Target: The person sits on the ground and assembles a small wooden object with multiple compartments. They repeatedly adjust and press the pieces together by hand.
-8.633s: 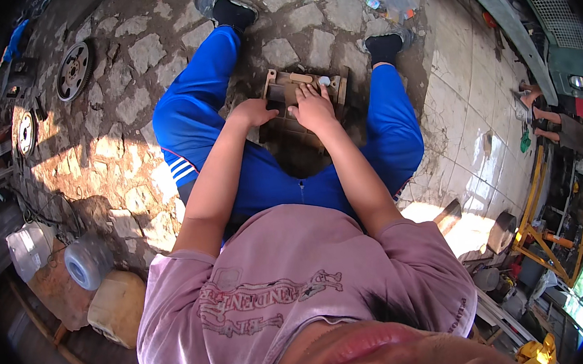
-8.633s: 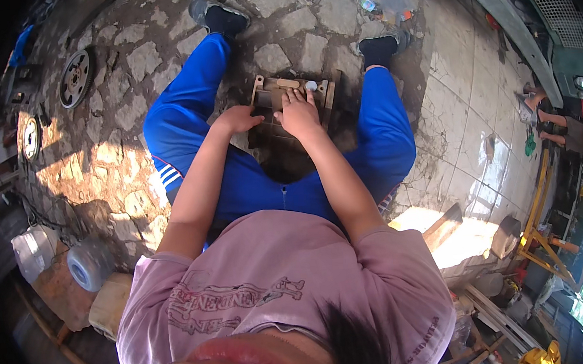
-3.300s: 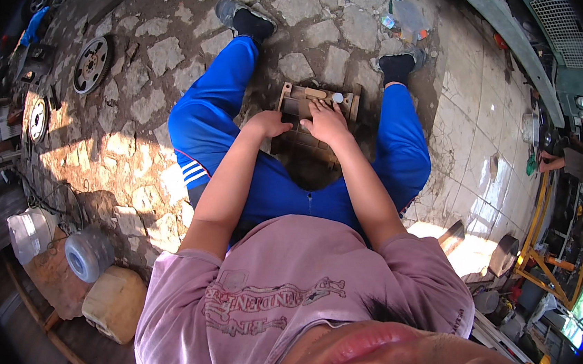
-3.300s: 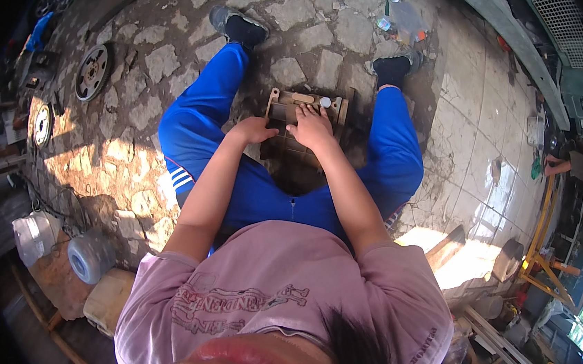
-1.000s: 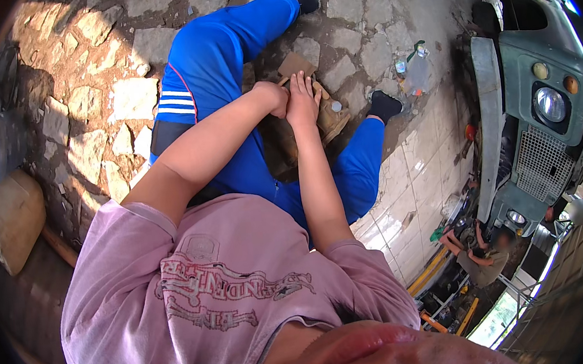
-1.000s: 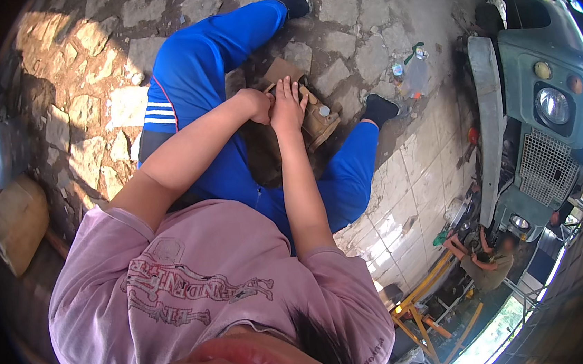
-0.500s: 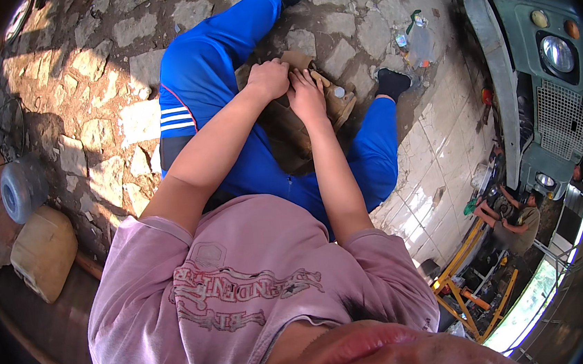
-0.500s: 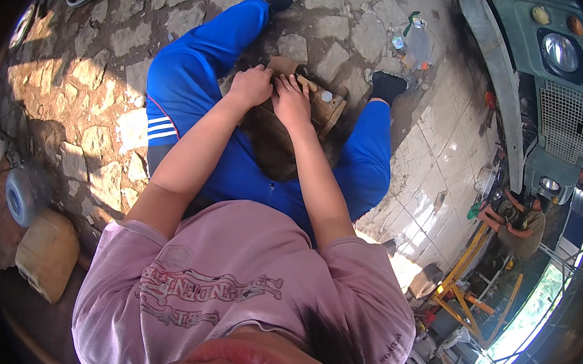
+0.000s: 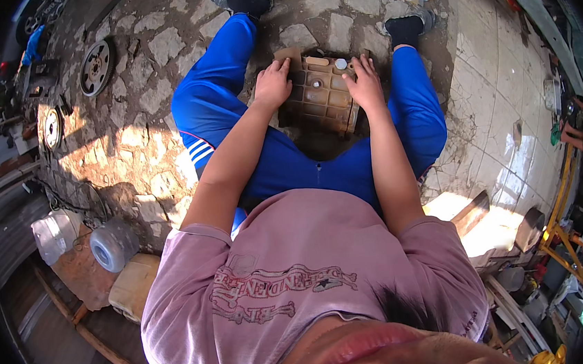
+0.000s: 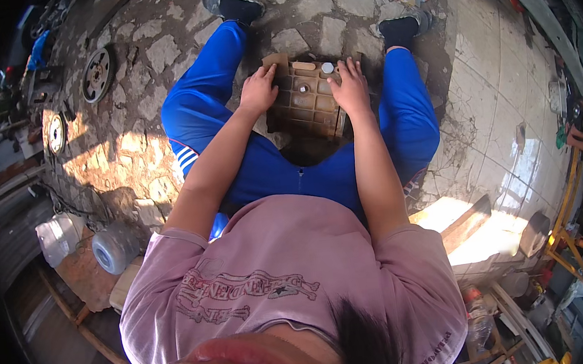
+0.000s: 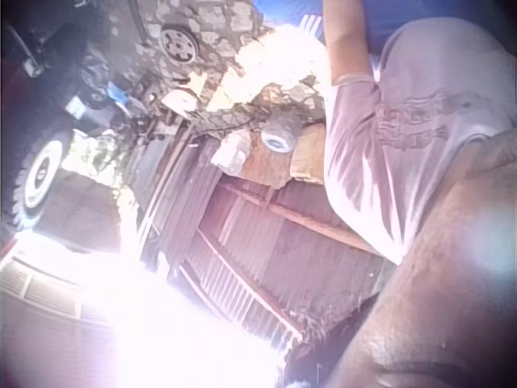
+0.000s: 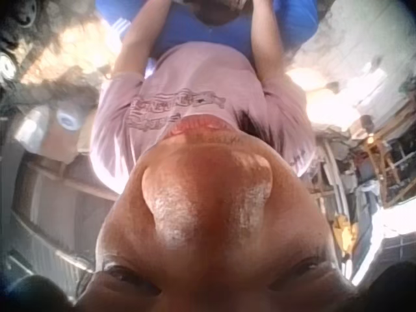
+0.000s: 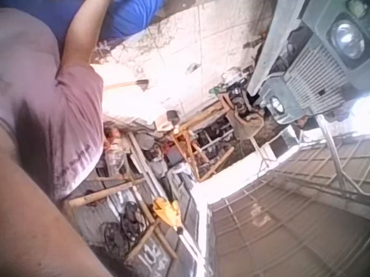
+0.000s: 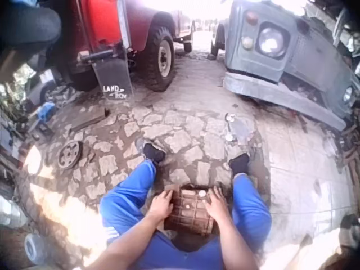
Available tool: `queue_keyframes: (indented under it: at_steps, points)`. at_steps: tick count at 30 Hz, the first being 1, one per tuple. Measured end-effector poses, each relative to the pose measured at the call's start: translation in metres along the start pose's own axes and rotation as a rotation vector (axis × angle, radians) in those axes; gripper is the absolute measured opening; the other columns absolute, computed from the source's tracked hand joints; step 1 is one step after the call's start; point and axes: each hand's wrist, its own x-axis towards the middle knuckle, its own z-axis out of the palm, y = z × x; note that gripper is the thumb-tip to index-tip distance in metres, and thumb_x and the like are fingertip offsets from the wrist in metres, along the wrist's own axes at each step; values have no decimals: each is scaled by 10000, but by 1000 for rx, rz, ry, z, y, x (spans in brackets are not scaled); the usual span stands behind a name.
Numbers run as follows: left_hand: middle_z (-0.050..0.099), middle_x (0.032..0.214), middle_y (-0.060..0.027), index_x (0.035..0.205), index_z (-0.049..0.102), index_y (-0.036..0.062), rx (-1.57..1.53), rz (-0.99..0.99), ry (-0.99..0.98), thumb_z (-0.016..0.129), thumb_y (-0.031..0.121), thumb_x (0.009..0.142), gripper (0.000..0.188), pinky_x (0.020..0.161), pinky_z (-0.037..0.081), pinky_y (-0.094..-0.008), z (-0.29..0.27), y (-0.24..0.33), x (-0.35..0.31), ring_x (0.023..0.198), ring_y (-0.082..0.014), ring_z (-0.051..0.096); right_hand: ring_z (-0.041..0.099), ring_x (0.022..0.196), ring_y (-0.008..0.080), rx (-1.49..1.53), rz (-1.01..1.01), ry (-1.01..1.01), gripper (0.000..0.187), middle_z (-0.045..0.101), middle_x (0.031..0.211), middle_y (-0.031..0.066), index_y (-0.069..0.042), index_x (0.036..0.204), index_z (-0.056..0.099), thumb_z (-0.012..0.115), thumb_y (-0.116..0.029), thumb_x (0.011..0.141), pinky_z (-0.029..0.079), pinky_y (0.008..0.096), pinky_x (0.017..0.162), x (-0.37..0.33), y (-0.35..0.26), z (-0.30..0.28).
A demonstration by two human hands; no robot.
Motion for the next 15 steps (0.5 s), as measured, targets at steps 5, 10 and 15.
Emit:
queue_keyframes:
  at_steps: [5,10,15]
  points:
    - [503,1593,-157,1565,475,30,-13,58,110,737,216,929,712,1157,472,-448,13,-3,21,1399,-357,553,397,1529,446,456,346,-37,853,407,1635,309,-30,1663,263,649,-439,1022,370,499,1238,30,39,47]
    - [569,1562,-128,1462,613,62,2,77,176,713,157,934,546,1105,529,-433,26,-19,30,1341,-328,614,468,1462,491,554,395,-149,898,409,1619,339,-55,1696,147,611,-453,1037,406,500,1211,32,33,53]
    - [644,1479,-138,1374,693,95,40,42,177,649,141,971,408,1072,549,-438,29,-17,29,1275,-324,665,488,1463,448,460,450,-260,919,444,1607,321,-46,1705,109,590,-475,1049,420,477,1197,36,29,44]
